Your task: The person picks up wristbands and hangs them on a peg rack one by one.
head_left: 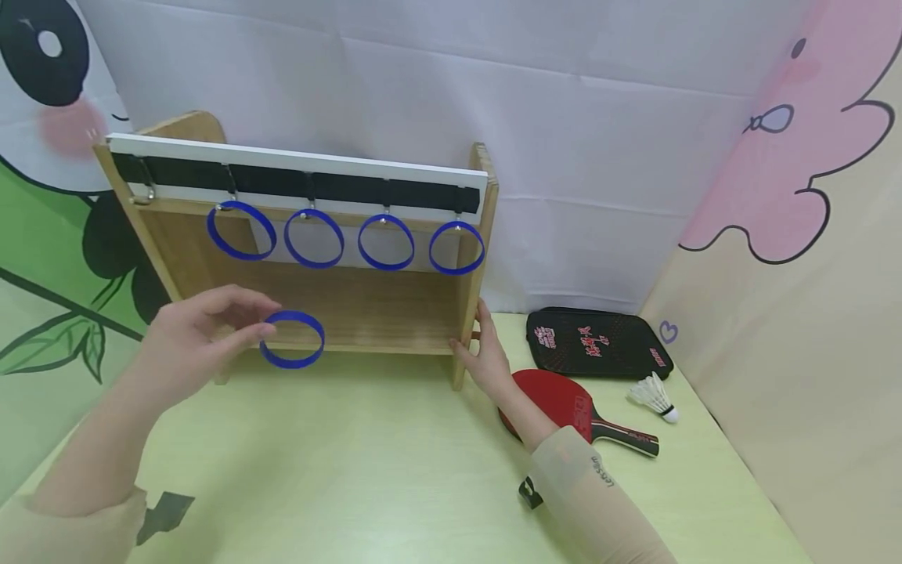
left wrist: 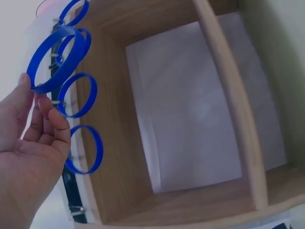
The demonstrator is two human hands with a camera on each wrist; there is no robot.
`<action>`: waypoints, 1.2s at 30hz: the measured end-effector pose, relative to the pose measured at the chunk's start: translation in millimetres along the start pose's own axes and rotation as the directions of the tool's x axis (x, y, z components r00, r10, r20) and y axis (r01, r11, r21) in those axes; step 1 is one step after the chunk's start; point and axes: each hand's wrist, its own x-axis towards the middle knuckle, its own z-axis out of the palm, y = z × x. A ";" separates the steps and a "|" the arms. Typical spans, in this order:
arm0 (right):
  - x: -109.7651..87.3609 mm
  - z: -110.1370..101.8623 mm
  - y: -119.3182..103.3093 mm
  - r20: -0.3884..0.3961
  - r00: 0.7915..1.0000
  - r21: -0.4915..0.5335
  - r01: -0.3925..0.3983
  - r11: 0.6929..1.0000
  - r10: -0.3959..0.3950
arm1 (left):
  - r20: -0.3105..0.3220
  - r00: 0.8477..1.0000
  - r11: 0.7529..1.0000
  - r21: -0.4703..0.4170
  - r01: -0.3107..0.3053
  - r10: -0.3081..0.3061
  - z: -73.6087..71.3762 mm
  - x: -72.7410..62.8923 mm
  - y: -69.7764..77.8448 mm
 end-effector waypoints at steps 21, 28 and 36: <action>1.3 -0.7 2.7 0.014 1.000 0.018 -0.004 1.000 0.004 | -0.410 0.908 0.983 -0.181 0.018 -0.092 -64.5 35.0 -24.1; 0.4 -1.3 1.3 0.008 1.000 0.017 0.005 1.000 -0.005 | -0.460 0.847 0.961 -0.192 0.200 -0.268 -79.1 51.7 -38.7; 1.0 1.0 6.3 0.004 1.000 0.000 0.022 1.000 -0.022 | -0.525 0.808 0.963 -0.163 0.214 -0.268 -86.4 63.4 -47.4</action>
